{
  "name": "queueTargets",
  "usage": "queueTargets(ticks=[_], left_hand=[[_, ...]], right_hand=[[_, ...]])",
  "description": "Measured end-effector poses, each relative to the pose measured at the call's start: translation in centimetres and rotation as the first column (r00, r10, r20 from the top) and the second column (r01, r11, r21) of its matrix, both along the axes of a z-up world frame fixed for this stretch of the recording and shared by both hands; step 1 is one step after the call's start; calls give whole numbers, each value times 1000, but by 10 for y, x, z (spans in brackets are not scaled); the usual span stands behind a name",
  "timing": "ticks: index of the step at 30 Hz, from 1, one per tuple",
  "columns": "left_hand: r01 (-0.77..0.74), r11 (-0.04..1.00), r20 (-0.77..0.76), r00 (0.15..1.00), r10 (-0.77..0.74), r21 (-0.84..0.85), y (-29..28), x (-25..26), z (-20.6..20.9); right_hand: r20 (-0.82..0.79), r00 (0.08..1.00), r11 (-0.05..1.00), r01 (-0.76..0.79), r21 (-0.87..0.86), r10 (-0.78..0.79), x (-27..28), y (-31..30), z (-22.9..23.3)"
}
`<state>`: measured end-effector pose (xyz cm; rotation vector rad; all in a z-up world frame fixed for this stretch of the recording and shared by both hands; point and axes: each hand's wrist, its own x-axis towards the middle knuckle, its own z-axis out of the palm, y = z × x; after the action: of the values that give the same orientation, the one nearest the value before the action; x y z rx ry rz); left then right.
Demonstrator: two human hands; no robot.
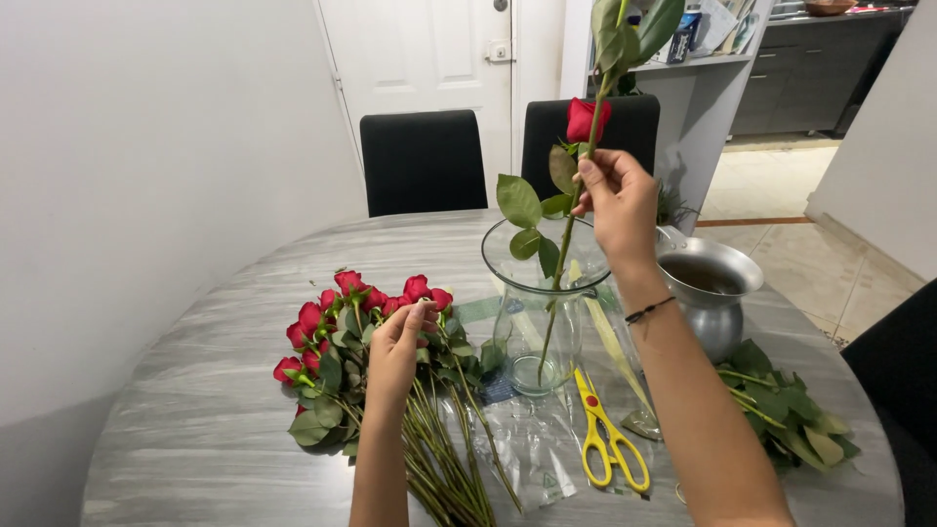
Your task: The person places red roses one by one into a clear glass vase on a dining table. They remove lower leaves from each stem before inserting the rose into the vase, continuing until the vase is filled.
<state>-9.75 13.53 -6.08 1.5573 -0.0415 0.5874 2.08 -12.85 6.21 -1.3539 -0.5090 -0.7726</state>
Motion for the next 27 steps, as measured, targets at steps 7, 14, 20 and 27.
queueTargets(ticks=[7, 14, 20, 27], left_hand=[[-14, 1000, 12, 1000, 14, 19, -9, -8, 9], [-216, 970, 224, 957, 186, 116, -54, 3, 1], [-279, 935, 505, 852, 135, 221, -97, 37, 46], [-330, 831, 387, 909, 153, 448, -131, 73, 75]], right_hand=[[-52, 998, 995, 23, -95, -28, -7, 1, -26], [-106, 986, 957, 97, -273, -131, -23, -3, -43], [-76, 949, 853, 237, -465, -305, -27, -4, -61], [141, 895, 717, 425, -553, -422, -32, -6, -78]])
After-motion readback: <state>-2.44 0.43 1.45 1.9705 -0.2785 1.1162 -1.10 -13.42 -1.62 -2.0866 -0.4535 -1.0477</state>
